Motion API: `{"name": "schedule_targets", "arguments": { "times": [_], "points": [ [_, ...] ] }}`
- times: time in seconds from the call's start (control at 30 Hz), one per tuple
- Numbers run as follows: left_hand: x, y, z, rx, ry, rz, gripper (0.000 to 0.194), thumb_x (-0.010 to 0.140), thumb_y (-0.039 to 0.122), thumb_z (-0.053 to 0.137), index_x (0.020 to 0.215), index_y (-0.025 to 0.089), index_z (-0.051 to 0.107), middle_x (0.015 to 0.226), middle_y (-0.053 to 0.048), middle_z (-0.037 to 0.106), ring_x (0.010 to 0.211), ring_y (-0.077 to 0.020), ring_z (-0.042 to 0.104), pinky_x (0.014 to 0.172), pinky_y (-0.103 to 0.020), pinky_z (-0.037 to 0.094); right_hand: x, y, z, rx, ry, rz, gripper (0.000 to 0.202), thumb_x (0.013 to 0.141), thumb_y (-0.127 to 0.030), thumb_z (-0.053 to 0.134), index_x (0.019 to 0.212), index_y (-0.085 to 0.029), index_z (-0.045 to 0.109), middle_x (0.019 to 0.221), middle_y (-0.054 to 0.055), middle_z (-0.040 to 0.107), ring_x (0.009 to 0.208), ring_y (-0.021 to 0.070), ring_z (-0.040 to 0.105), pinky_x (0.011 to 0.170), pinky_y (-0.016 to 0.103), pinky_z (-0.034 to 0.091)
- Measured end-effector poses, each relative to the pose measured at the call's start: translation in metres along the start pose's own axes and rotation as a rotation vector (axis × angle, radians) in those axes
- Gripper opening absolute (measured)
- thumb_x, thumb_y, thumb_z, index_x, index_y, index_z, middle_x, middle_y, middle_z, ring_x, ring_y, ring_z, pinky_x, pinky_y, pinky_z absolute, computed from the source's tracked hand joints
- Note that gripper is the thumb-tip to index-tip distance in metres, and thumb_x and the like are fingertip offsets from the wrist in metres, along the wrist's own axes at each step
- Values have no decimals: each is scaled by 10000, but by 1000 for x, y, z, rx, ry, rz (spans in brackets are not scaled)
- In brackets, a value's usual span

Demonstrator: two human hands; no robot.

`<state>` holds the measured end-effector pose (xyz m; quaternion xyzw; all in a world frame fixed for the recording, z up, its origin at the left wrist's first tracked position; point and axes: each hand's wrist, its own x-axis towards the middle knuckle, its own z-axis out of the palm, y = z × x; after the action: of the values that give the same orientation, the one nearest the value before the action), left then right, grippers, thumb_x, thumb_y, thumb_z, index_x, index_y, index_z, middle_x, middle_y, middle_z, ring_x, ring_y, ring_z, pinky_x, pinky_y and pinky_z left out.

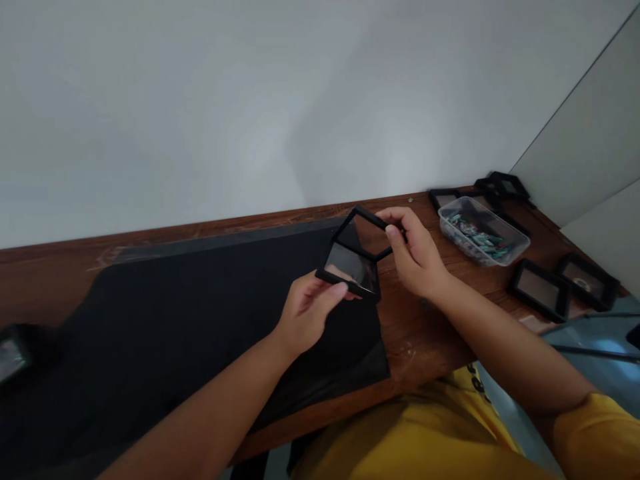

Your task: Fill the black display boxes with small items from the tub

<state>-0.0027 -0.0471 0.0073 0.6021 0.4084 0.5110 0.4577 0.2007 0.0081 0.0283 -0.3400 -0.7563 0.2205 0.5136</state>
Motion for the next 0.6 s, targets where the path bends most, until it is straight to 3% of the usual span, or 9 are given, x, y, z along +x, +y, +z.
{"name": "schedule_targets", "arguments": {
  "times": [0.1, 0.17, 0.33, 0.5, 0.6],
  "points": [
    [5, -1, 1, -112, -22, -133, 667, 891, 793, 531, 697, 197, 758, 704, -120, 779, 650, -248, 738, 590, -346, 607, 0, -3, -2, -68, -27, -26, 212, 1090, -275, 434, 1225, -224, 589, 1189, 112, 711, 1128, 232, 671, 1020, 421, 542],
    [9, -3, 1, -106, 21, -249, 698, 837, 848, 552, 672, 195, 734, 677, -120, 763, 616, -245, 726, 526, -327, 582, 0, -3, -3, -88, -53, -43, 216, 1089, -281, 437, 1224, -227, 597, 1190, 115, 714, 1127, 239, 673, 1019, 435, 549],
    [15, -9, -2, -40, 57, -367, 372, 683, 524, 831, 821, 193, 732, 761, -60, 772, 683, -222, 745, 526, -274, 575, -1, -3, -3, -93, -64, -104, 200, 1078, -289, 462, 1202, -232, 608, 1156, 110, 720, 1097, 246, 678, 1002, 454, 560],
    [14, -15, -3, 24, 54, -406, 528, 654, 445, 832, 1098, 177, 730, 734, -30, 759, 630, -198, 716, 482, -247, 526, 0, -4, -4, -104, 11, -71, 165, 1063, -298, 508, 1176, -240, 613, 1118, 92, 713, 1054, 238, 680, 961, 425, 556],
    [12, -19, -2, 91, 26, -363, 573, 669, 442, 822, 1168, 182, 713, 823, -45, 777, 702, -202, 731, 551, -262, 549, 1, -1, -4, -113, 55, -45, 174, 1048, -287, 533, 1205, -243, 593, 1065, 70, 700, 984, 220, 671, 918, 403, 543]
  ]
}}
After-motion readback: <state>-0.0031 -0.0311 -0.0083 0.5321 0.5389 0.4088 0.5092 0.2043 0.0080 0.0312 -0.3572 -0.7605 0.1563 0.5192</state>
